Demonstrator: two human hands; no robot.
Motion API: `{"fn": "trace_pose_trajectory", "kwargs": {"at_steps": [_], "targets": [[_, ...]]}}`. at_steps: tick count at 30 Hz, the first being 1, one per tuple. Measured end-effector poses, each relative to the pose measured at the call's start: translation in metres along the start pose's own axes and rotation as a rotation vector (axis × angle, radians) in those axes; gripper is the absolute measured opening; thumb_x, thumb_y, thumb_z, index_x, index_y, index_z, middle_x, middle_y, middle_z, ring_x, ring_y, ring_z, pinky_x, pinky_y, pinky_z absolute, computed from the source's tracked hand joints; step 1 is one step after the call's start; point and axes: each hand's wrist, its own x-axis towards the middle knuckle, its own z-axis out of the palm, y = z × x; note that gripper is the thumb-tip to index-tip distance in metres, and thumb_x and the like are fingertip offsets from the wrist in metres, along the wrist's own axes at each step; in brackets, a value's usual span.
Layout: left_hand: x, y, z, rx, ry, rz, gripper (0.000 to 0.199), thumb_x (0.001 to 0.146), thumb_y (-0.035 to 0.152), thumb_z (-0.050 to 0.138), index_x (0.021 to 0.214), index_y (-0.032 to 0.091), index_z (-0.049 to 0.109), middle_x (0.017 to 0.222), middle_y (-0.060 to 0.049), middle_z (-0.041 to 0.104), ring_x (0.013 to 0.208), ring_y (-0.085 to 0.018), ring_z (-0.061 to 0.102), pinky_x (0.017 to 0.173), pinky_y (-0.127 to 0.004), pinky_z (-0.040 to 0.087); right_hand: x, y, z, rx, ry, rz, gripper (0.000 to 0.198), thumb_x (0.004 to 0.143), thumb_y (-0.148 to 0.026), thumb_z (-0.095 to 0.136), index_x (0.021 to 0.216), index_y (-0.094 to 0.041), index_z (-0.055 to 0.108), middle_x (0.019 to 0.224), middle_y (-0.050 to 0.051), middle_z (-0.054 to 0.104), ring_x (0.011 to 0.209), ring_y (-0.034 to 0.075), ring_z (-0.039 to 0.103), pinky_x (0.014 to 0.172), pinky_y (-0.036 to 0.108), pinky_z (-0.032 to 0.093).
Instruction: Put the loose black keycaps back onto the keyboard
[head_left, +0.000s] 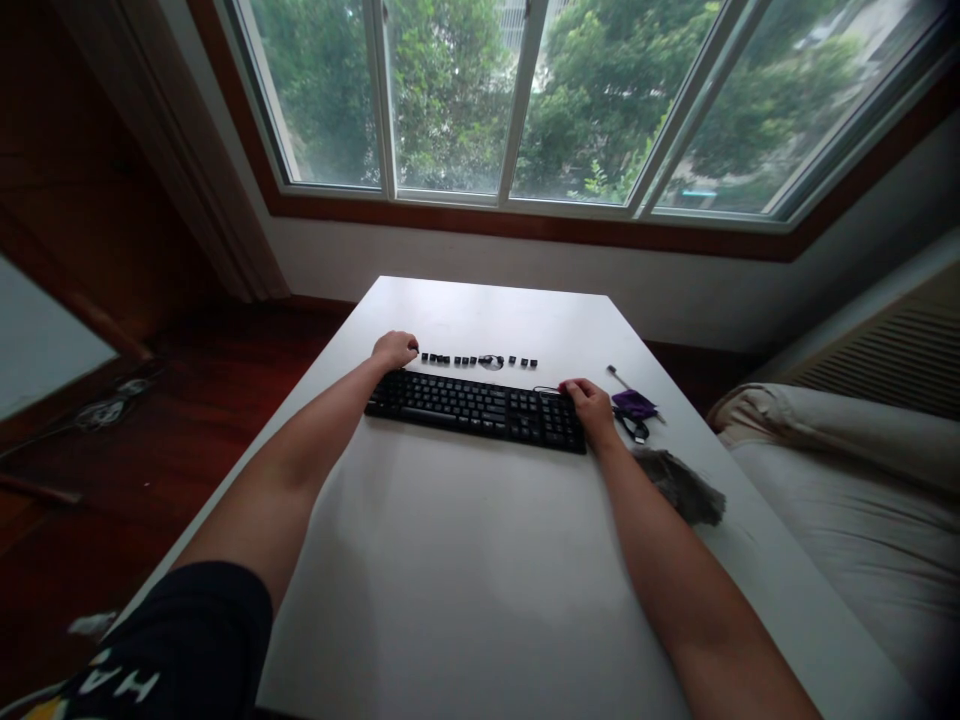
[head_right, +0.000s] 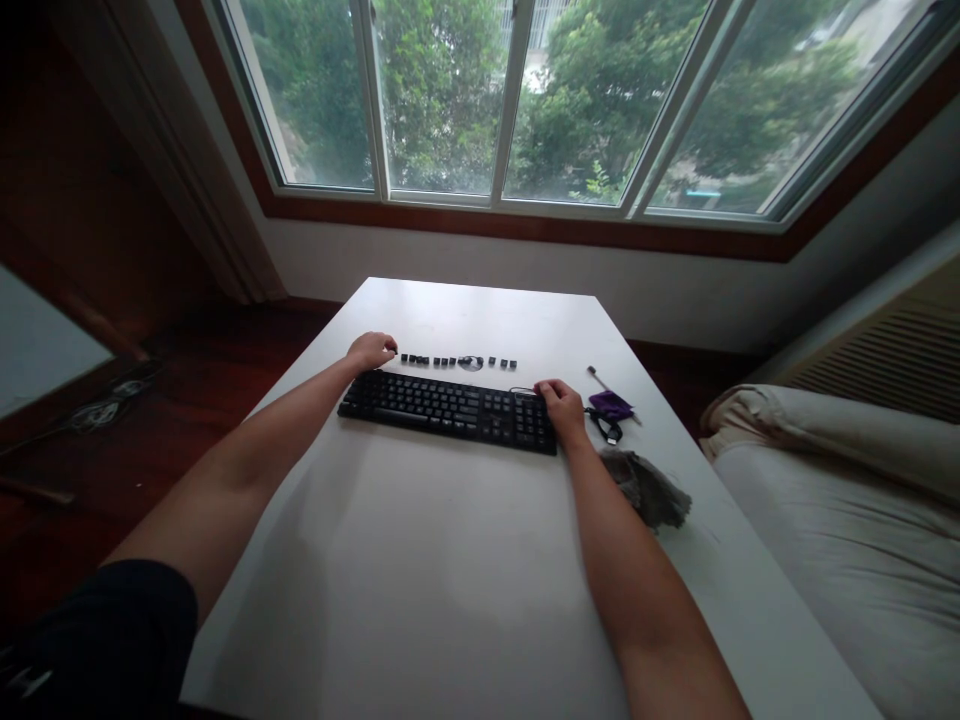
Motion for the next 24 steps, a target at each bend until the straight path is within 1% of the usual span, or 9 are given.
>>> {"fn": "trace_pose_trajectory", "kwargs": {"at_steps": [2, 4, 6, 8, 10, 13, 17, 21, 24], "targets": [[-0.005, -0.006, -0.011, 0.003, -0.076, 0.12, 0.031, 0.08, 0.03, 0.062, 0.105, 0.024, 0.079, 0.103, -0.003, 0.076, 0.094, -0.021, 0.066, 0.084, -0.027, 0.049, 0.0, 0.0, 0.0, -0.008, -0.005, -0.005, 0.046, 0.081, -0.061, 0.058, 0.086, -0.018, 0.074, 0.086, 0.008, 0.075, 0.081, 0.023, 0.065, 0.075, 0.034, 0.05], [-0.012, -0.01, -0.02, 0.001, -0.147, 0.217, 0.032, 0.08, 0.031, 0.061, 0.105, 0.024, 0.08, 0.104, -0.002, 0.076, 0.095, -0.019, 0.066, 0.084, -0.024, 0.048, 0.001, 0.001, 0.0, -0.007, -0.007, -0.015, 0.046, 0.081, -0.061, 0.059, 0.086, -0.018, 0.074, 0.087, 0.008, 0.075, 0.082, 0.023, 0.064, 0.075, 0.034, 0.049], [-0.02, -0.011, -0.027, -0.022, -0.213, 0.267, 0.032, 0.081, 0.031, 0.059, 0.105, 0.024, 0.08, 0.107, -0.001, 0.076, 0.096, -0.017, 0.066, 0.084, -0.021, 0.047, 0.001, 0.002, 0.001, -0.006, -0.011, -0.024, 0.045, 0.082, -0.061, 0.059, 0.086, -0.018, 0.074, 0.087, 0.008, 0.075, 0.083, 0.023, 0.064, 0.075, 0.034, 0.048], [-0.027, -0.01, -0.03, -0.045, -0.266, 0.282, 0.033, 0.083, 0.029, 0.057, 0.107, 0.023, 0.079, 0.109, -0.001, 0.076, 0.095, -0.016, 0.067, 0.083, -0.02, 0.047, 0.001, 0.003, 0.001, -0.002, -0.012, -0.033, 0.043, 0.082, -0.059, 0.06, 0.086, -0.019, 0.074, 0.087, 0.007, 0.075, 0.082, 0.023, 0.064, 0.076, 0.034, 0.048], [-0.032, -0.007, -0.032, -0.047, -0.297, 0.285, 0.034, 0.083, 0.027, 0.056, 0.109, 0.022, 0.078, 0.109, -0.001, 0.076, 0.093, -0.015, 0.067, 0.08, -0.019, 0.047, 0.001, 0.004, 0.0, 0.004, -0.013, -0.038, 0.041, 0.083, -0.058, 0.06, 0.085, -0.019, 0.074, 0.086, 0.007, 0.074, 0.081, 0.023, 0.063, 0.077, 0.034, 0.047], [-0.035, -0.001, -0.033, -0.025, -0.303, 0.261, 0.034, 0.084, 0.027, 0.057, 0.11, 0.022, 0.078, 0.106, -0.002, 0.077, 0.09, -0.016, 0.068, 0.076, -0.02, 0.046, 0.002, 0.005, 0.0, 0.013, -0.012, -0.033, 0.042, 0.082, -0.058, 0.06, 0.085, -0.019, 0.074, 0.085, 0.007, 0.074, 0.081, 0.023, 0.063, 0.077, 0.034, 0.047], [-0.033, 0.002, -0.034, -0.041, -0.311, 0.211, 0.032, 0.083, 0.026, 0.06, 0.109, 0.024, 0.079, 0.105, -0.001, 0.078, 0.089, -0.016, 0.068, 0.076, -0.019, 0.046, 0.002, 0.006, 0.0, 0.025, -0.02, -0.027, 0.044, 0.081, -0.06, 0.06, 0.086, -0.019, 0.074, 0.085, 0.007, 0.074, 0.081, 0.023, 0.063, 0.074, 0.034, 0.048], [-0.032, 0.001, -0.036, -0.068, -0.291, 0.126, 0.03, 0.08, 0.024, 0.064, 0.105, 0.023, 0.08, 0.103, -0.002, 0.078, 0.087, -0.017, 0.068, 0.077, -0.02, 0.047, 0.002, 0.007, 0.0, 0.028, -0.019, -0.035, 0.044, 0.082, -0.06, 0.06, 0.085, -0.019, 0.074, 0.086, 0.007, 0.074, 0.082, 0.023, 0.063, 0.075, 0.033, 0.048], [-0.031, 0.001, -0.037, -0.105, -0.276, 0.106, 0.031, 0.077, 0.024, 0.066, 0.105, 0.022, 0.08, 0.1, -0.003, 0.078, 0.086, -0.018, 0.068, 0.077, -0.021, 0.047, 0.003, 0.008, 0.0, 0.025, -0.017, -0.034, 0.045, 0.081, -0.061, 0.06, 0.085, -0.019, 0.074, 0.086, 0.007, 0.074, 0.083, 0.023, 0.063, 0.075, 0.034, 0.048]]}}
